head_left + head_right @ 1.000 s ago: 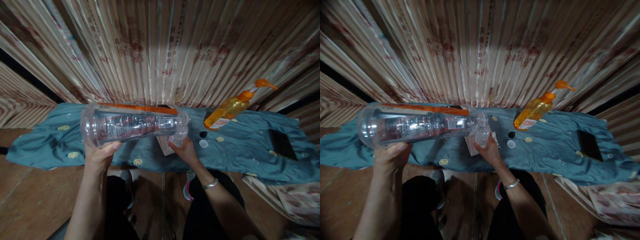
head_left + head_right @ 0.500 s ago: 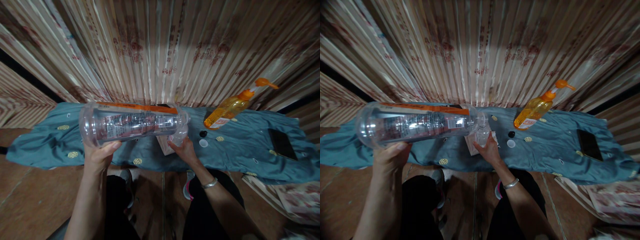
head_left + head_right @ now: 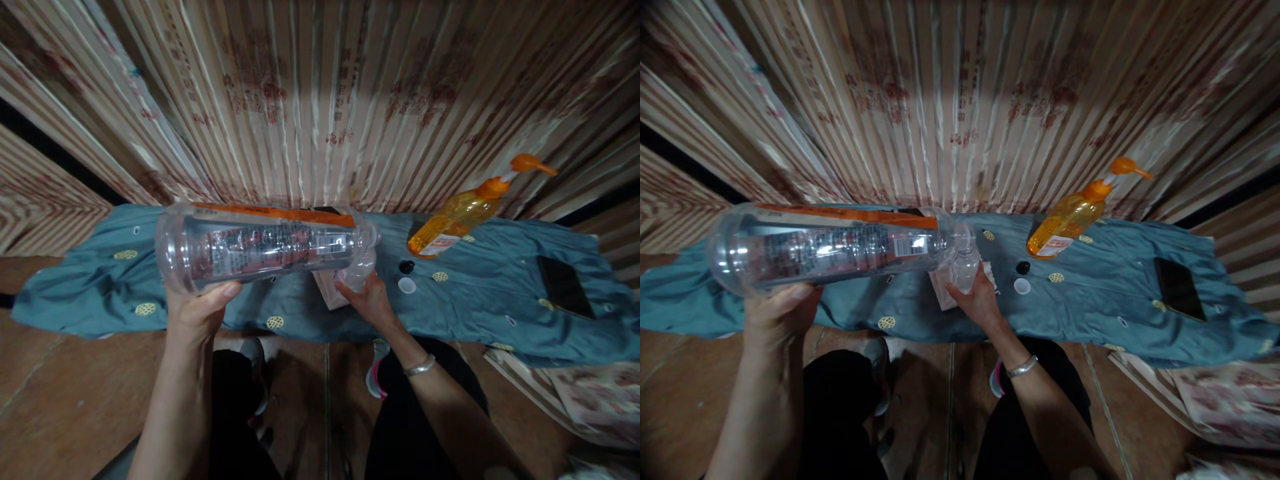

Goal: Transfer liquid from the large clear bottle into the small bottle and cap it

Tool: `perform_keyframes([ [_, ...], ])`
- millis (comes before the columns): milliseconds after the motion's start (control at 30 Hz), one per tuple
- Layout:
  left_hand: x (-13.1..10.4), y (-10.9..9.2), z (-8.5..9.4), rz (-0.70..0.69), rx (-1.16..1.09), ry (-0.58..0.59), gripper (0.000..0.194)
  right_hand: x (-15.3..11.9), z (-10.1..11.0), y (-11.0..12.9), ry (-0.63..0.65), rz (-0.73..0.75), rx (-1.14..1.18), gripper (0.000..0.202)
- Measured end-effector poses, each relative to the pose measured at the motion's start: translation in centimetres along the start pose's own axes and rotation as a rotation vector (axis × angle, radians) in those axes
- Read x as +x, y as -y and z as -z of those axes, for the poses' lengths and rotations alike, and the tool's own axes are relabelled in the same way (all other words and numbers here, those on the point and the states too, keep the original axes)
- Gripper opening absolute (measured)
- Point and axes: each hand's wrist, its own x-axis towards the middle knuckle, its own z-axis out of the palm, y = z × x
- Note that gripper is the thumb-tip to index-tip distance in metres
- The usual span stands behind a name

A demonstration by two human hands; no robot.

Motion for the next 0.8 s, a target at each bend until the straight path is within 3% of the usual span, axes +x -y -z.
perform_keyframes([
  [167,-0.09,-0.02,0.29,0.001,0.045,0.034,0.058,-0.03,-0.06,0.08,-0.002,0.009,0.018,0.069],
  [533,-0.19,-0.06,0.34,-0.023,0.061,0.058,0.056,0.02,0.05,-0.11,0.006,0.025,0.016,0.068],
  [800,0.03,0.05,0.20,-0.033,-0.002,0.030,0.067,-0.06,-0.03,-0.14,0.000,0.021,0.010,0.071],
])
